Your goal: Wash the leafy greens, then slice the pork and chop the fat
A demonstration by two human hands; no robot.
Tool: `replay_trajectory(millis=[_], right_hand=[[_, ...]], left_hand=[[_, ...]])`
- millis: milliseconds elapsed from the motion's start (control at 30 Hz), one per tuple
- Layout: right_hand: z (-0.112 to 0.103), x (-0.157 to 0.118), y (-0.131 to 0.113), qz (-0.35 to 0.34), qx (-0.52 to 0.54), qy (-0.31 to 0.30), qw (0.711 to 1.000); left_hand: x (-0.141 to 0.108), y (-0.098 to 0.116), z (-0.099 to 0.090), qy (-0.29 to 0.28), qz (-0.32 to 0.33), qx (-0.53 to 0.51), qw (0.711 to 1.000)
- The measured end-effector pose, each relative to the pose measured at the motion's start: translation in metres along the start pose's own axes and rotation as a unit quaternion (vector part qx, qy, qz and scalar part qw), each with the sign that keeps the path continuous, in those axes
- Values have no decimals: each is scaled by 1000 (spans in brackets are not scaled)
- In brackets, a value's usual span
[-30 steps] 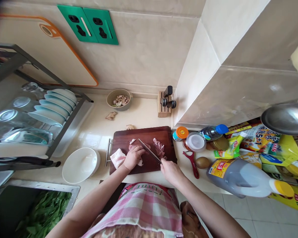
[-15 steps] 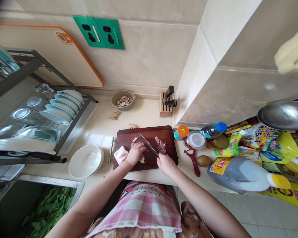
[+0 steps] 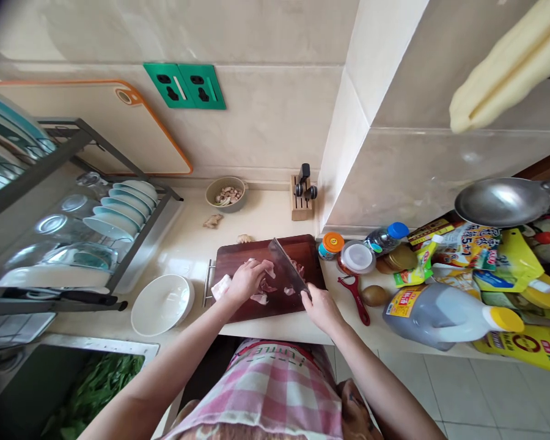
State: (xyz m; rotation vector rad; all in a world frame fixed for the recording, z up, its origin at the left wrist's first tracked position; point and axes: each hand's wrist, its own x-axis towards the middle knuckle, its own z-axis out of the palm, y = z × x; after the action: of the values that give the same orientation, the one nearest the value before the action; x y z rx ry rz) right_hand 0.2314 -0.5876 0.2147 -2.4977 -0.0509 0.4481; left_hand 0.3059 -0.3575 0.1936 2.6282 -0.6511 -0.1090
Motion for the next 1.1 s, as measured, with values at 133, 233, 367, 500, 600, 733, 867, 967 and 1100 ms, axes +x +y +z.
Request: replay_trajectory(millis=[133, 233, 367, 500, 600, 733, 867, 967, 1100], right_hand=[[-5, -5, 3, 20, 13, -5, 1000], [-1, -13, 6, 29, 27, -13, 999], [9, -23, 11, 40, 20, -40, 998], [12, -25, 12, 79, -34, -40, 995], [7, -21, 6, 105, -78, -27, 991], [5, -18, -12, 67, -117, -31, 990], [10, -20, -26, 45, -178, -40, 982], [14, -23, -33, 51, -242, -40, 968], [16, -23, -40, 73, -285, -46, 955]], left_hand=[[27, -9, 2, -80, 65, 27, 994], [29, -12, 7, -92, 27, 60, 994], [18, -9, 10, -54, -114, 49, 991], [8, -7, 5, -63, -157, 17, 985], [5, -12, 1, -69, -59, 10, 996], [2, -20, 6, -58, 49, -5, 997], [0, -20, 18, -47, 57, -1, 997], [-1, -15, 22, -51, 45, 9, 998], [2, -9, 25, -55, 20, 11, 998]])
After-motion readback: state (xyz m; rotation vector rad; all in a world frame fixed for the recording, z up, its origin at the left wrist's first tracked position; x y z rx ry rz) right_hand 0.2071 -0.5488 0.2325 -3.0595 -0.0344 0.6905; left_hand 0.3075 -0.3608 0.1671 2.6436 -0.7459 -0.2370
